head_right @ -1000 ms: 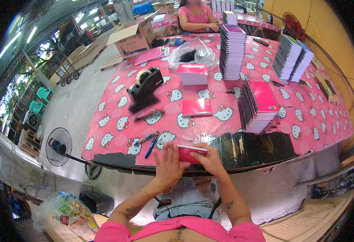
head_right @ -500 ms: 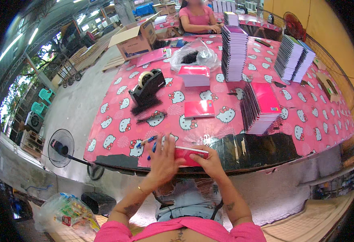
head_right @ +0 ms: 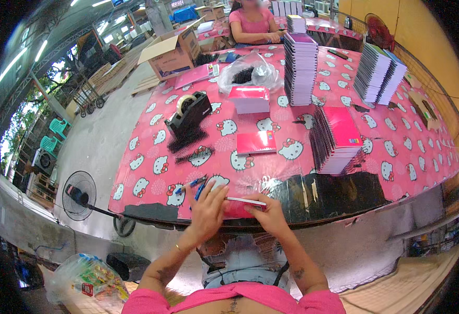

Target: The person assembles notepads by hand, using a small blue tool to trim or secure the spiral binding for each individual notebook before placing it onto a stack.

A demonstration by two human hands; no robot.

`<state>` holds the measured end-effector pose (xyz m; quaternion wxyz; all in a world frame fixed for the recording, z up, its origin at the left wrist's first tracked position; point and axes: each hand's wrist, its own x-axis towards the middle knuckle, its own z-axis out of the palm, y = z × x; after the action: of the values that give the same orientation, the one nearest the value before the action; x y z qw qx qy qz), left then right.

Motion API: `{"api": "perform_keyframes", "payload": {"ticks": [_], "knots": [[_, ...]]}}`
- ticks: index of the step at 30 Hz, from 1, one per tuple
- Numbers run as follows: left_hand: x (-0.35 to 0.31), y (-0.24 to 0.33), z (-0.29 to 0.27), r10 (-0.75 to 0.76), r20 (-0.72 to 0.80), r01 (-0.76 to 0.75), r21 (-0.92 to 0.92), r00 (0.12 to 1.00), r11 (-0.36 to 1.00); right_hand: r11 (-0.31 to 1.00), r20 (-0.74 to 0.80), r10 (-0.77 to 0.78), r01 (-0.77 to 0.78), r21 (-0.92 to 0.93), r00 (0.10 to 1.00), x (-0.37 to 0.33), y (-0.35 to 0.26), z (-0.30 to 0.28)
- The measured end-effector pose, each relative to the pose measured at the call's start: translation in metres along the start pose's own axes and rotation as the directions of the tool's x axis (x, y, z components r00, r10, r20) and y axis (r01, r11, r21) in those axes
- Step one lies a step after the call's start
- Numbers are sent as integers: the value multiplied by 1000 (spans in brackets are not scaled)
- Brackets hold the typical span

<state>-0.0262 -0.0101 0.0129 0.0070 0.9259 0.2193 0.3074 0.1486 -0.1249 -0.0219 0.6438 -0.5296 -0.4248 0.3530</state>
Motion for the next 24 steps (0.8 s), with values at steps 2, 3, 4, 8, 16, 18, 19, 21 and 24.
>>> {"api": "perform_keyframes", "payload": {"ticks": [2, 3, 4, 8, 16, 18, 19, 21, 24], "knots": [[11, -12, -10, 31, 26, -28, -88, 999, 996, 999, 20, 52, -52, 5, 998, 3, -3, -1], [15, -15, -13, 73, 37, -65, -175, 997, 982, 996, 35, 90, -90, 4, 995, 6, -5, -3], [19, -12, -14, 83, -11, -84, -207, 996, 975, 996, 37, 89, -89, 4, 995, 7, -6, -4], [18, -15, -14, 77, 70, -59, -239, 995, 969, 997, 90, 32, -25, -78, 995, 10, 6, -10], [12, -24, -17, 17, 115, 14, -261, 993, 965, 995, 145, 71, -60, -80, 987, 17, -15, -18], [12, -21, -16, 27, 76, -7, -259, 997, 966, 905, -3, -244, 227, -359, 970, 23, -32, -19], [10, -20, -15, 40, 40, -28, -263, 998, 964, 906, -1, -243, 226, -358, 970, 25, -44, -16], [9, -21, -13, 32, 23, -25, -265, 999, 964, 615, 231, -369, 423, -665, 900, 29, -63, -3], [8, -20, -12, 32, 6, -29, -274, 999, 961, 500, 348, -193, 397, -770, 917, 30, -60, 16]]}}
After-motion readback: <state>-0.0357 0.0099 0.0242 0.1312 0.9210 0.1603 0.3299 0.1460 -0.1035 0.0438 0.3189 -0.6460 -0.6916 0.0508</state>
